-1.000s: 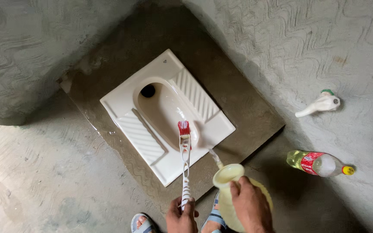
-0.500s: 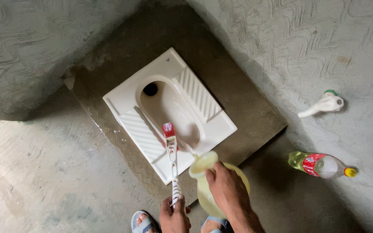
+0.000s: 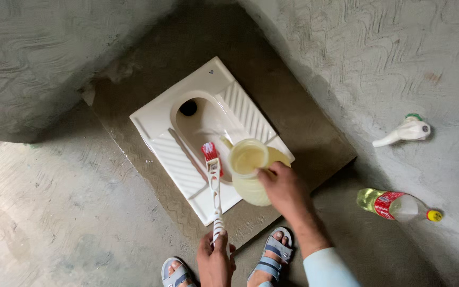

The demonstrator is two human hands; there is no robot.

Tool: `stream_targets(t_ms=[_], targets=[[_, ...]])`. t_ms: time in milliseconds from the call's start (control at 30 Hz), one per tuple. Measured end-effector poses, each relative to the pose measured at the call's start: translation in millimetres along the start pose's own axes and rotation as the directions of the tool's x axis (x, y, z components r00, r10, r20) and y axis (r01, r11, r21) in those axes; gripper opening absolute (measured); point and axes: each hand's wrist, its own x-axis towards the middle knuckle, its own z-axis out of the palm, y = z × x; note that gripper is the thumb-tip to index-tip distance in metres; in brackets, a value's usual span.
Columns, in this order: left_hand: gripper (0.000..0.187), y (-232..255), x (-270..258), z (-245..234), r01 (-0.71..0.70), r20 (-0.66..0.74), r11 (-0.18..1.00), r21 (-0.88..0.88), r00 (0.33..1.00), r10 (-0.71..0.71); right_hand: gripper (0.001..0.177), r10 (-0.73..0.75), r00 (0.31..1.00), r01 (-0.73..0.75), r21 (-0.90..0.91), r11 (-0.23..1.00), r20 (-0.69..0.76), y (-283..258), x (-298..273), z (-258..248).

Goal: The person scrubs a white squat toilet using a red-bristled toilet brush. They apply a cleaning liquid from a bottle onto the brush and continue scrubbing the bowl. The person then pours water from a yellow pitcher into the toilet to rinse the surface.

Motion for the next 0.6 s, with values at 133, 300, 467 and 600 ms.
stream_targets(t_ms=[133, 300, 467, 600], targets=[[0.037, 16, -10, 13, 0.035, 0.056, 0.999, 0.011, 0.998, -0.036, 0.054, 0.117, 0.989, -0.109, 0.093, 0.99, -0.087, 48, 22, -8], [0.039, 21, -19, 32, 0.047, 0.072, 0.998, 0.049, 0.996, -0.05, 0.045, 0.172, 0.94, -0.124, 0.177, 0.977, -0.294, 117, 56, -23], [0.04, 9, -14, 46, 0.017, 0.085, 0.999, 0.04, 0.996, -0.02, 0.044, 0.338, 0.877, -0.243, 0.292, 0.925, -0.34, 173, 89, -49], [0.04, -1, -6, 56, 0.044, 0.074, 0.999, 0.018, 0.996, -0.045, 0.037, 0.413, 0.856, -0.208, 0.522, 0.827, -0.313, 212, 122, -64]])
